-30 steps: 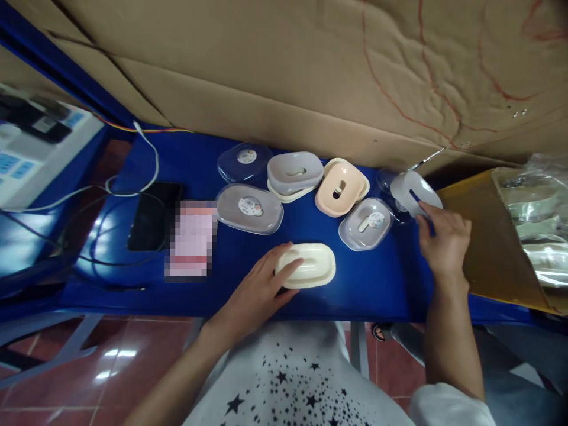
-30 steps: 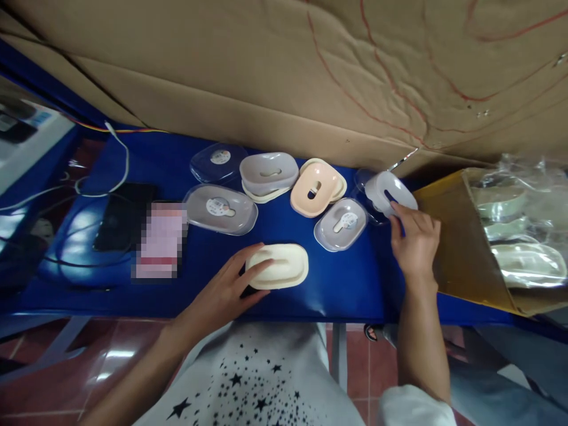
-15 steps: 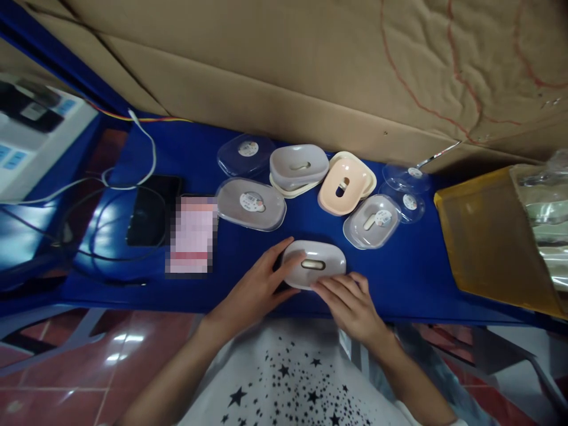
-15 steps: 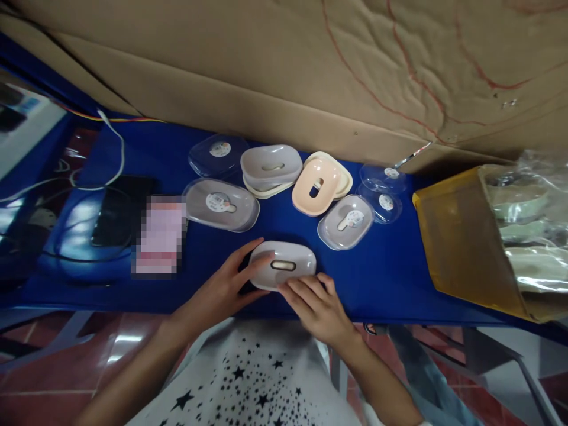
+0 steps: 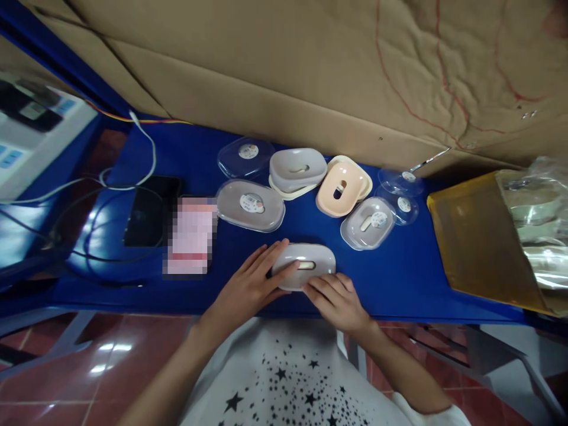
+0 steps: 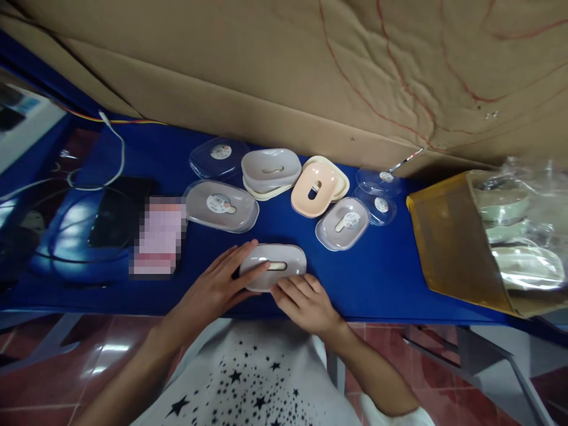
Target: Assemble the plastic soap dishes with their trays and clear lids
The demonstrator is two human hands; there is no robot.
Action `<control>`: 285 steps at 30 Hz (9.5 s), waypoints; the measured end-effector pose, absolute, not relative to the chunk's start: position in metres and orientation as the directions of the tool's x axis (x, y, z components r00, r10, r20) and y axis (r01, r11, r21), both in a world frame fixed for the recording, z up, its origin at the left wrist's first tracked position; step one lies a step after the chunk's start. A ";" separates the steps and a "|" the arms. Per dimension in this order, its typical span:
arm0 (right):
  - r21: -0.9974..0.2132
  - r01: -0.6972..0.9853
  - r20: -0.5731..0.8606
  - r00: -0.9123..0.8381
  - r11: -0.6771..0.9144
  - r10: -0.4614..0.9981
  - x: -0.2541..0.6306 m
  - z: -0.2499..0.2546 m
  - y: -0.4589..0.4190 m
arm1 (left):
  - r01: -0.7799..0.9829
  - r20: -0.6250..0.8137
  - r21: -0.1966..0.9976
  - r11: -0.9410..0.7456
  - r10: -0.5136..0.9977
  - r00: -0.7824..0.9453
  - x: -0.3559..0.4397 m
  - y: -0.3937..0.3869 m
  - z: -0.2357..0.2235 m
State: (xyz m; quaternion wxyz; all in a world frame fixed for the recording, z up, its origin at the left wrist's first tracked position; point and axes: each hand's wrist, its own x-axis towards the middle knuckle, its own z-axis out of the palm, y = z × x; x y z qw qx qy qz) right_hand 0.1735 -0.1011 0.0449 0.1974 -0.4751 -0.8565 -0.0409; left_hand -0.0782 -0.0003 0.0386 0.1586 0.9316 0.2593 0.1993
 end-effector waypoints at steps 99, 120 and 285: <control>-0.106 0.814 0.186 -0.547 0.571 0.816 0.183 0.063 -0.067 | 0.387 0.005 0.815 -0.431 0.674 0.739 -0.071 0.009 0.036; -0.022 0.986 0.256 0.164 -0.164 0.953 0.244 0.081 -0.107 | 0.452 0.194 0.327 -0.830 0.527 0.828 0.008 0.048 0.078; -0.172 0.985 0.357 0.063 0.000 0.932 0.297 0.128 0.005 | 0.601 0.232 0.582 -0.547 0.821 0.522 0.026 0.021 0.064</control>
